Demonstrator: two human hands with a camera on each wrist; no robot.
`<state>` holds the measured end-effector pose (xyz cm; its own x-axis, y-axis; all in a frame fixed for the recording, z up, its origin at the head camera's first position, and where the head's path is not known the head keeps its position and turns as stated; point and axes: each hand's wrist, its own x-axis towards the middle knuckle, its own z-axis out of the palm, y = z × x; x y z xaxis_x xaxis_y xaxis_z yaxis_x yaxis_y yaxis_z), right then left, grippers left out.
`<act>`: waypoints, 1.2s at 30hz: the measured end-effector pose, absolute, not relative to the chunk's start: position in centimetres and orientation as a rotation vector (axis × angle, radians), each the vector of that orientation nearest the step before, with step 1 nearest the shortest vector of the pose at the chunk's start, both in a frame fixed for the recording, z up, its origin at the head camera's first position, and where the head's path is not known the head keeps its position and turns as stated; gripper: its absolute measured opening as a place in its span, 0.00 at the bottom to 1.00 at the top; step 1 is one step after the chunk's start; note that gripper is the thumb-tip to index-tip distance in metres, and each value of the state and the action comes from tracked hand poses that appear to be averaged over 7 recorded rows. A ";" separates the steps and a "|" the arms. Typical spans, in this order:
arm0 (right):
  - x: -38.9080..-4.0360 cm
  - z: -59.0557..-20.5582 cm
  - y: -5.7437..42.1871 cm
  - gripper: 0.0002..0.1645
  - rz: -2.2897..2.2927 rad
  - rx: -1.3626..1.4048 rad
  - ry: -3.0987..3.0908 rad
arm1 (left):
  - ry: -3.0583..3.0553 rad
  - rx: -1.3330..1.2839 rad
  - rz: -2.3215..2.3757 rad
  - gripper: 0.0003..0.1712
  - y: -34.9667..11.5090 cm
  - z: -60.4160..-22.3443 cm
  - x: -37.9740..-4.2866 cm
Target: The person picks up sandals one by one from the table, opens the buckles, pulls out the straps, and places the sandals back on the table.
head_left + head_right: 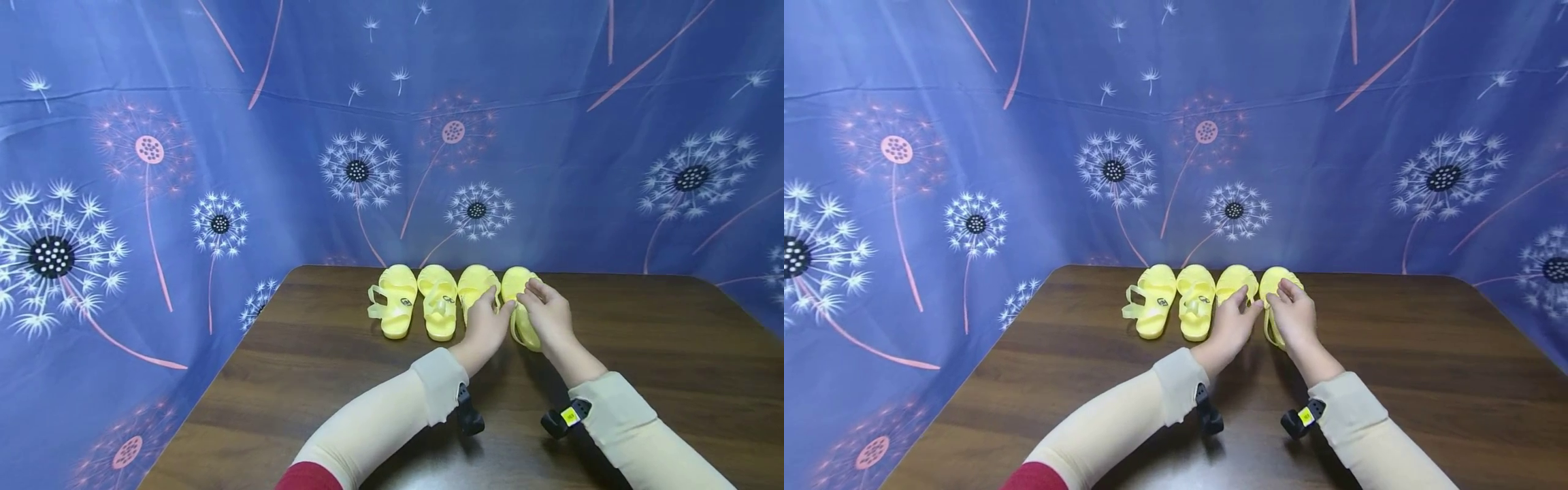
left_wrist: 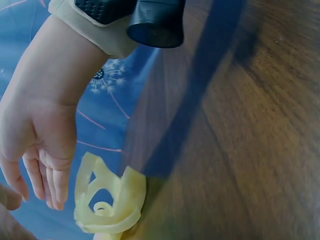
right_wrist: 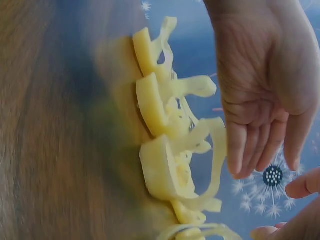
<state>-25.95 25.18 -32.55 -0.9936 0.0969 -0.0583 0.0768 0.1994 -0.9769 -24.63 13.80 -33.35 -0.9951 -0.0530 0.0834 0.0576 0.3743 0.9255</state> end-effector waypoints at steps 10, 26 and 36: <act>-26.3 -33.7 27.2 0.37 1.916 -0.247 -2.423 | -2.698 0.004 -1.590 0.35 15.3 -34.7 -24.5; -26.3 -35.7 29.4 0.39 1.872 -0.354 -2.547 | -2.740 0.086 -1.677 0.41 16.4 -35.5 -24.1; -26.0 -36.5 29.6 0.34 2.094 -0.256 -2.581 | -2.564 0.283 -1.935 0.33 16.9 -36.8 -25.3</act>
<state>-26.04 29.59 -36.49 -0.9699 -0.0020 -0.2434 0.2377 0.2063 -0.9492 -25.29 16.90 -36.81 -0.9811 -0.0898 -0.1712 -0.1892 0.2657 0.9453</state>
